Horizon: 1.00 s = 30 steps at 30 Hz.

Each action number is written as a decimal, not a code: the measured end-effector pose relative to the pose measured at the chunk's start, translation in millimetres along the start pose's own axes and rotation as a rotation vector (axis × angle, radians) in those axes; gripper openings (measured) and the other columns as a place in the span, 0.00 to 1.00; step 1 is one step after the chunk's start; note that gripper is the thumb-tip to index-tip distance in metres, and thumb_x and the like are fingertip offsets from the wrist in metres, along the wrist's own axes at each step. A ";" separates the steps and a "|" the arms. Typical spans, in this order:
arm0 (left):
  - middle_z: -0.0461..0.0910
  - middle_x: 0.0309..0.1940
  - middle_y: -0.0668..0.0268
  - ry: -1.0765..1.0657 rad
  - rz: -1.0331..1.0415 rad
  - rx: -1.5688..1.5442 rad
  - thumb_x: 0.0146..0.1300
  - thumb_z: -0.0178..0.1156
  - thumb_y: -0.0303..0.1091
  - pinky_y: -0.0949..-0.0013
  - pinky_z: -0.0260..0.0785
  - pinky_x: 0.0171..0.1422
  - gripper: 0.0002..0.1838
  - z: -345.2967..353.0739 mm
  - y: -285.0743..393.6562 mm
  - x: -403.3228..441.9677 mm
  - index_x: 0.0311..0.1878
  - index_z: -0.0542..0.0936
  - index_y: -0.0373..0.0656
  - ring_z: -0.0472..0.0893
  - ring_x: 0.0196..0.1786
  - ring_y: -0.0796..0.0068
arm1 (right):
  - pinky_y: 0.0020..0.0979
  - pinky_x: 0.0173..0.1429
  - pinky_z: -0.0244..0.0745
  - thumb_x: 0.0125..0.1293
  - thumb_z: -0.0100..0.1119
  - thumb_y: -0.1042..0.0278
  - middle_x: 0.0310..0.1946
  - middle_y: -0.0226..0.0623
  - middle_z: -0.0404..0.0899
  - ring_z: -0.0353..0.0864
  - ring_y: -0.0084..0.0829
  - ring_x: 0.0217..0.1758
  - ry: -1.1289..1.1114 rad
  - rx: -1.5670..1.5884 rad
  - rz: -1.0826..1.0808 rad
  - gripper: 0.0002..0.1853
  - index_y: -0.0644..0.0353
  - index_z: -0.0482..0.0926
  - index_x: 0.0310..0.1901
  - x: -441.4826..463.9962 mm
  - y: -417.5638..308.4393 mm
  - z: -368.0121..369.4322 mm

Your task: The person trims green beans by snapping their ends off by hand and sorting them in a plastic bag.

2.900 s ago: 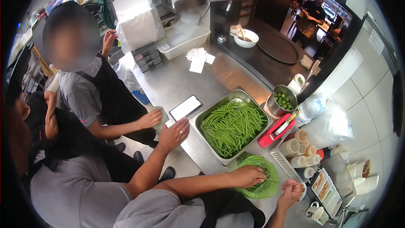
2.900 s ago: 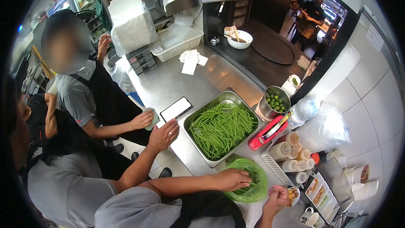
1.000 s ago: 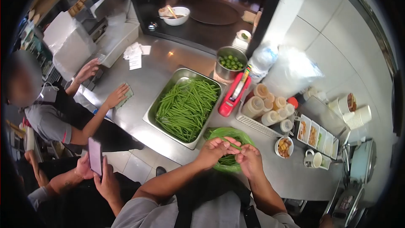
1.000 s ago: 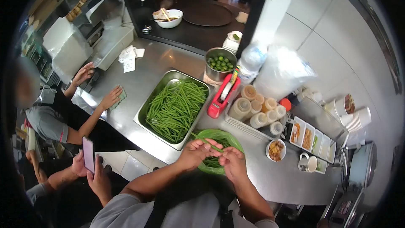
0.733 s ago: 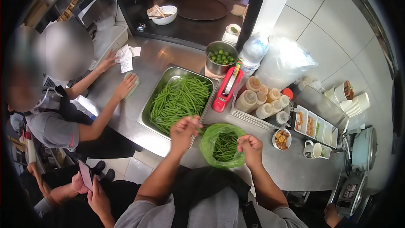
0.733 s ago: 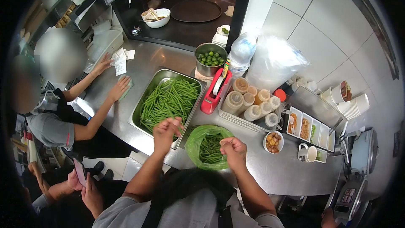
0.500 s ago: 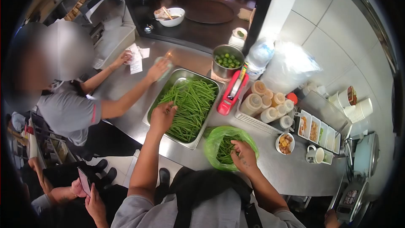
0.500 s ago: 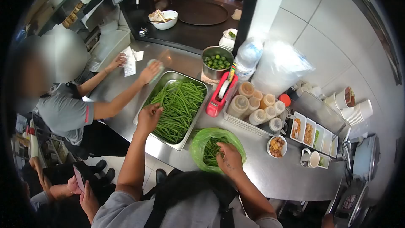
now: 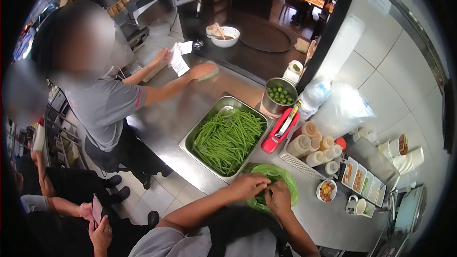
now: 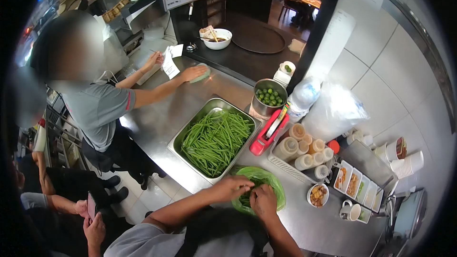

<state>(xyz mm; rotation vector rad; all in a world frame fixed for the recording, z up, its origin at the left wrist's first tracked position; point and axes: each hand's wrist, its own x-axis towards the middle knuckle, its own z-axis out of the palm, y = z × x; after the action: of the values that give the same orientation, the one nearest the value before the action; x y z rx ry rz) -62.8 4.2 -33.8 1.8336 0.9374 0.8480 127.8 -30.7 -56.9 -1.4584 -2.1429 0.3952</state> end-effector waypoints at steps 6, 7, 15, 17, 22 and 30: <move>0.80 0.45 0.55 -0.127 -0.085 0.053 0.66 0.55 0.32 0.61 0.72 0.51 0.14 20.9 -12.7 -1.4 0.52 0.78 0.37 0.80 0.47 0.55 | 0.43 0.38 0.72 0.51 0.65 0.68 0.28 0.42 0.74 0.75 0.45 0.35 -0.065 -0.144 -0.025 0.05 0.59 0.82 0.27 -6.3 12.7 13.5; 0.80 0.44 0.54 -0.117 -0.067 0.052 0.66 0.55 0.32 0.61 0.73 0.50 0.13 21.0 -15.3 -1.0 0.51 0.78 0.38 0.80 0.45 0.55 | 0.43 0.35 0.73 0.51 0.65 0.67 0.27 0.41 0.73 0.75 0.44 0.34 -0.052 -0.161 -0.038 0.05 0.57 0.82 0.26 -6.0 12.1 13.2; 0.81 0.44 0.55 -0.185 -0.144 0.082 0.64 0.56 0.31 0.60 0.72 0.51 0.11 15.4 -20.3 -7.0 0.48 0.79 0.39 0.81 0.46 0.54 | 0.43 0.36 0.73 0.50 0.63 0.69 0.29 0.39 0.73 0.75 0.43 0.37 -0.107 -0.156 -0.010 0.06 0.55 0.82 0.32 -5.1 6.6 8.7; 0.80 0.45 0.55 -0.187 -0.119 0.118 0.64 0.56 0.31 0.59 0.72 0.52 0.11 13.0 -14.7 -7.1 0.48 0.79 0.39 0.80 0.47 0.53 | 0.43 0.37 0.72 0.50 0.64 0.69 0.29 0.39 0.73 0.75 0.43 0.37 -0.066 -0.122 -0.034 0.06 0.55 0.82 0.32 -5.1 6.5 4.2; 0.79 0.46 0.53 -0.228 -0.016 0.137 0.64 0.55 0.30 0.56 0.70 0.56 0.11 15.9 -15.4 -7.4 0.49 0.78 0.40 0.78 0.50 0.50 | 0.40 0.35 0.72 0.50 0.65 0.70 0.28 0.42 0.77 0.76 0.45 0.32 0.054 0.107 -0.071 0.06 0.56 0.81 0.32 -5.7 -5.6 -15.9; 0.78 0.40 0.53 -0.185 0.083 -0.051 0.65 0.55 0.31 0.56 0.68 0.52 0.09 11.9 11.8 -2.6 0.45 0.78 0.37 0.77 0.46 0.50 | 0.36 0.43 0.76 0.60 0.61 0.66 0.32 0.44 0.82 0.82 0.39 0.35 -0.056 0.243 0.220 0.08 0.60 0.83 0.37 -4.6 -33.9 -68.0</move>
<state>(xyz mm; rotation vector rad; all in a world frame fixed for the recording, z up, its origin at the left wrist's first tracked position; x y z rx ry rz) -51.0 -6.6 -28.0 1.8813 0.7211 0.7312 141.2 -50.9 15.2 -1.5593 -1.9025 0.7565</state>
